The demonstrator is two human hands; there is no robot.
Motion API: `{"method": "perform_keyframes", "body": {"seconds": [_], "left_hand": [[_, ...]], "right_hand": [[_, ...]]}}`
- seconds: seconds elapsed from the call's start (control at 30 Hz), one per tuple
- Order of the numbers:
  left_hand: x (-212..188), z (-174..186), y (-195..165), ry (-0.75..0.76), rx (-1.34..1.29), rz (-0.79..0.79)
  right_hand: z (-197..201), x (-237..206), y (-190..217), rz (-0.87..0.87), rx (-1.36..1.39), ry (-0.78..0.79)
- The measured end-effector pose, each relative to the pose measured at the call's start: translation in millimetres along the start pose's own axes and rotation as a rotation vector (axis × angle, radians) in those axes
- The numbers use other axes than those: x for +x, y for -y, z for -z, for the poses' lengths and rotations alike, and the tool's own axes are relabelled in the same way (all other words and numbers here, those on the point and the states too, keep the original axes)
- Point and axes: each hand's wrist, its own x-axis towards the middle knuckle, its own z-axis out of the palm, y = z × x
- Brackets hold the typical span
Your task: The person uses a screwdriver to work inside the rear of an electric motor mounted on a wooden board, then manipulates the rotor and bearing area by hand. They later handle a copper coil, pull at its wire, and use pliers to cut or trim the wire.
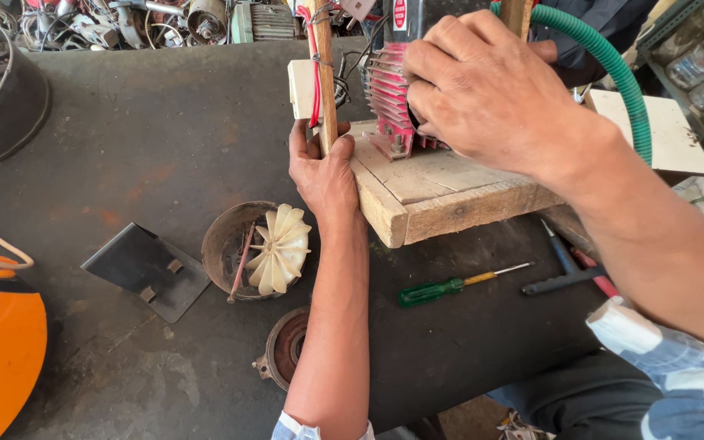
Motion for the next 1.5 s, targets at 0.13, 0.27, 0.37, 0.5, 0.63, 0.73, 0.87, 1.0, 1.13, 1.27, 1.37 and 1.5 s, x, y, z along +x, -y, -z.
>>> {"method": "perform_keyframes", "body": {"seconds": [0.13,0.27,0.37,0.5,0.63,0.73,0.87,1.0,1.13,1.27,1.37,1.5], "left_hand": [[0,-1,-3,0.008,-0.009,-0.011],[0,-1,-3,0.013,0.001,-0.031],[2,-1,-5,0.03,0.005,-0.059],[2,0,-3,0.037,0.004,-0.067],[3,2,-3,0.017,0.032,-0.044],[5,2,-3,0.032,0.045,-0.075],[7,2,-5,0.053,0.04,-0.094],[4,1,-11,0.05,0.035,-0.064],[2,-2,-17,0.056,0.028,-0.069],[1,-2,-20,0.074,0.033,-0.069],[0,-2,-21,0.09,0.0,-0.068],[0,-2,-19,0.061,0.008,-0.048]], "right_hand": [[19,7,-9,0.051,-0.031,-0.039],[47,-7,-19,-0.106,0.346,0.02],[58,-26,-23,-0.219,0.37,-0.08],[51,-51,-18,-0.154,0.194,-0.176],[50,-93,17,-0.217,0.32,-0.146],[40,-123,53,-0.133,0.567,-0.104],[15,-144,91,-0.108,0.793,0.316],[-7,-143,104,-0.111,0.825,0.446],[-3,-145,99,-0.147,0.91,0.378],[4,-142,96,-0.179,0.986,0.342],[2,-136,99,-0.11,0.952,0.41],[-2,-136,108,-0.142,0.857,0.513]]}}
